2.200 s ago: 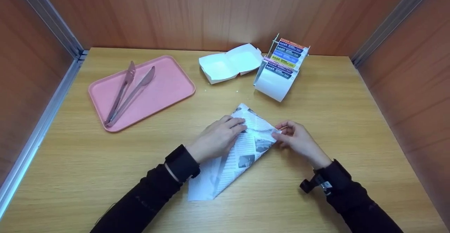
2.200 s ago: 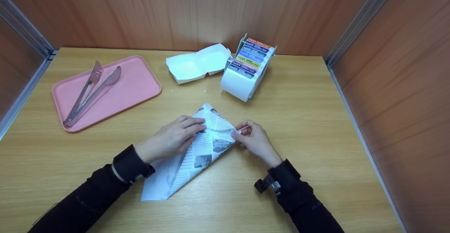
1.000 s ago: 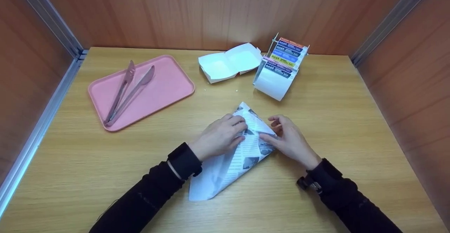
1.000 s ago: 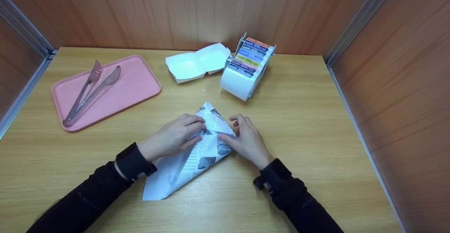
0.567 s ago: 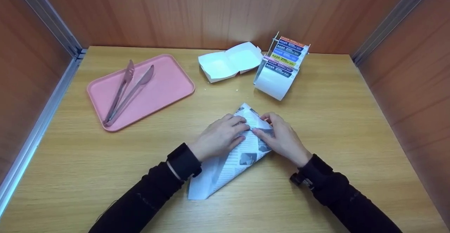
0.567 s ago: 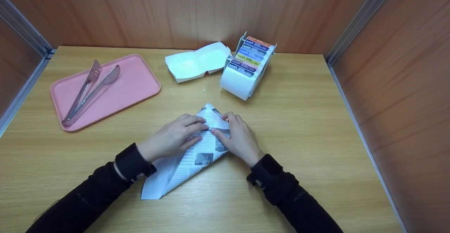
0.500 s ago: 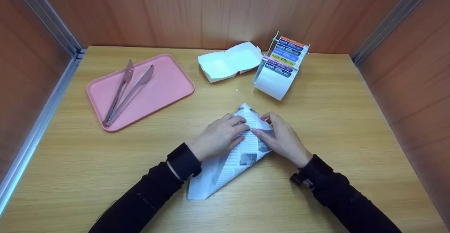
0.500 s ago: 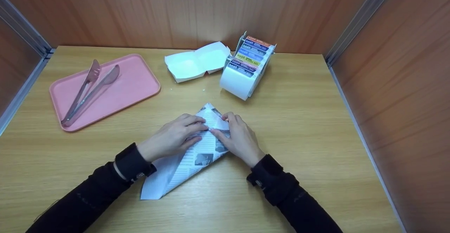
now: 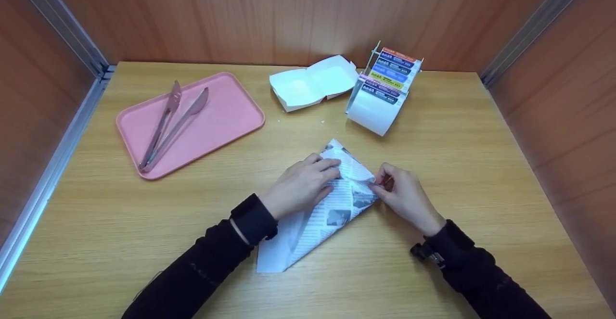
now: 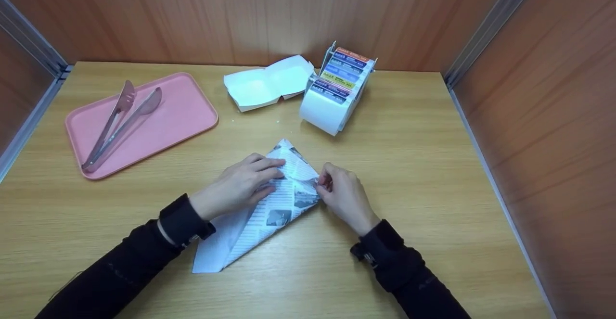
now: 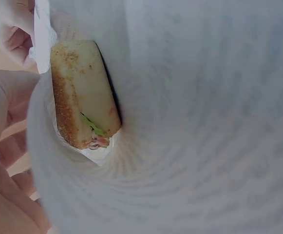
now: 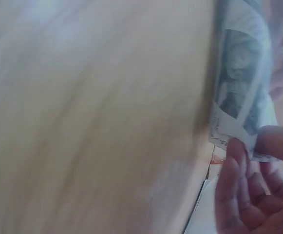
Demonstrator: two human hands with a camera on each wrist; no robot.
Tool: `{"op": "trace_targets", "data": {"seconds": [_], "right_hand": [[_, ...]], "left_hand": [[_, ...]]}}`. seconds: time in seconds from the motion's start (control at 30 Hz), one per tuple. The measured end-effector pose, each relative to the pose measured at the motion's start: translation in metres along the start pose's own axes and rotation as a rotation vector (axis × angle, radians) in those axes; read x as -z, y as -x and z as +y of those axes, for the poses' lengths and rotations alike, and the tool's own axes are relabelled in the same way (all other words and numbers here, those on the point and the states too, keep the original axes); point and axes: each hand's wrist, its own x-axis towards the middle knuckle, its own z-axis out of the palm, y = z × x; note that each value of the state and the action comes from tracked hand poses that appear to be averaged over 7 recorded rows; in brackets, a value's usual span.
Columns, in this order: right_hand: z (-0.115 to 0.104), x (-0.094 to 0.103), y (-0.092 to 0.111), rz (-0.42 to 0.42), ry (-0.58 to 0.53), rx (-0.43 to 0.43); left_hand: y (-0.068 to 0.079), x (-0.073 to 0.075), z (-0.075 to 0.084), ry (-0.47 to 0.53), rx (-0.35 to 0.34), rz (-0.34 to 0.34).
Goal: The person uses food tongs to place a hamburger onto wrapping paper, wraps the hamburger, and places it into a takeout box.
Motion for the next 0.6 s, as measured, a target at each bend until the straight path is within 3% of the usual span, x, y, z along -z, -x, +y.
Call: {"op": "trace_targets", "data": {"seconds": [0.13, 0.3, 0.5, 0.6], "right_hand": [[-0.001, 0.003, 0.001, 0.027, 0.111, 0.135], [-0.009, 0.007, 0.0, 0.059, 0.106, 0.235], [-0.022, -0.009, -0.004, -0.051, 0.199, 0.43], [-0.026, -0.016, -0.006, -0.068, 0.256, 0.472]], "left_hand": [[-0.002, 0.001, 0.001, -0.004, 0.013, -0.023], [-0.002, 0.002, 0.0, -0.014, 0.012, -0.024], [-0.001, 0.001, -0.002, -0.02, -0.034, 0.026], [0.0, 0.006, -0.005, 0.046, -0.033, -0.012]]}}
